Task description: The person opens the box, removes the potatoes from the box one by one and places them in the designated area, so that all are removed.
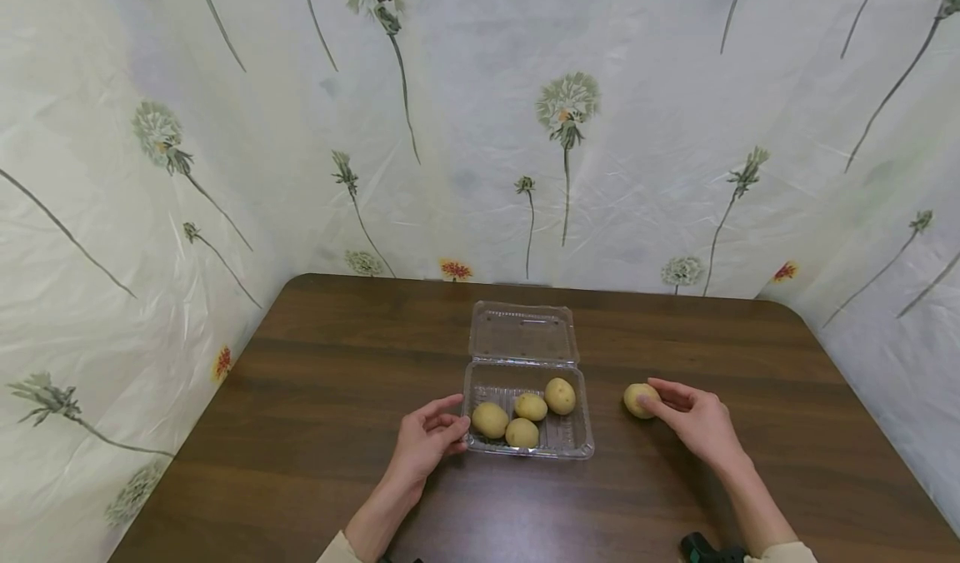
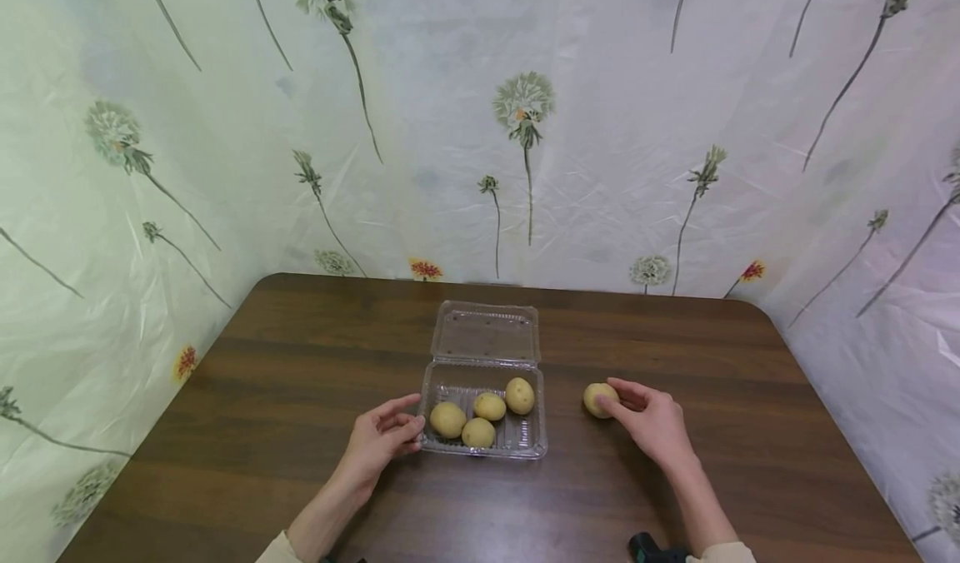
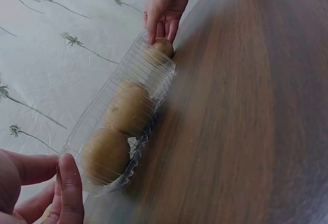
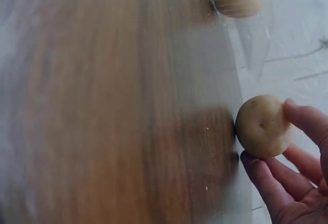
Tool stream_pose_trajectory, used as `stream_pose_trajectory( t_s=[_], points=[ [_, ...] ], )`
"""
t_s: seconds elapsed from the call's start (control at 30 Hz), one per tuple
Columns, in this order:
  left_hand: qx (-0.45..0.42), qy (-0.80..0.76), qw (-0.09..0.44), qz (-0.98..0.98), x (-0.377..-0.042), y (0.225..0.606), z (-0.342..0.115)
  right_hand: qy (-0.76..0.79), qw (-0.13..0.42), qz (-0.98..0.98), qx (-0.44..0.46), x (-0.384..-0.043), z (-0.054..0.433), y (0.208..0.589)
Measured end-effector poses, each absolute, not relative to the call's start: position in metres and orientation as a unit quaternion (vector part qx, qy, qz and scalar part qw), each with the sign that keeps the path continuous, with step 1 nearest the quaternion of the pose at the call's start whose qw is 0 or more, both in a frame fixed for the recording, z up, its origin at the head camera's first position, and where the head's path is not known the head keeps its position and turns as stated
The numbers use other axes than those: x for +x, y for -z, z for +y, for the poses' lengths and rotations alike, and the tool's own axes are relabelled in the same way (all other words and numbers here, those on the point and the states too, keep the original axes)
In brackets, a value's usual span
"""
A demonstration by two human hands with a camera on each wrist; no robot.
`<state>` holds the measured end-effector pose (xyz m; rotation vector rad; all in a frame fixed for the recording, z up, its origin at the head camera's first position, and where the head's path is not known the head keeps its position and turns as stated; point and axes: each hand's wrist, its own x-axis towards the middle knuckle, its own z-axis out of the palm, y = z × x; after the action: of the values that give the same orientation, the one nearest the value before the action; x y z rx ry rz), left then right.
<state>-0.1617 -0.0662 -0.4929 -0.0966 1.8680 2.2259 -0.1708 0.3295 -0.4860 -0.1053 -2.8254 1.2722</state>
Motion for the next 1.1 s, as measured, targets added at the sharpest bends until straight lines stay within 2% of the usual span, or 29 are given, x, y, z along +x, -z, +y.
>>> stream_pose_trajectory(
  t_s=[1.1],
  points=[
    [-0.036,-0.765,0.118,0.632,-0.1614,0.4942,-0.0659,-0.399,0.023,-0.916,-0.046,-0.1667,0.3333,0.4824]
  ],
)
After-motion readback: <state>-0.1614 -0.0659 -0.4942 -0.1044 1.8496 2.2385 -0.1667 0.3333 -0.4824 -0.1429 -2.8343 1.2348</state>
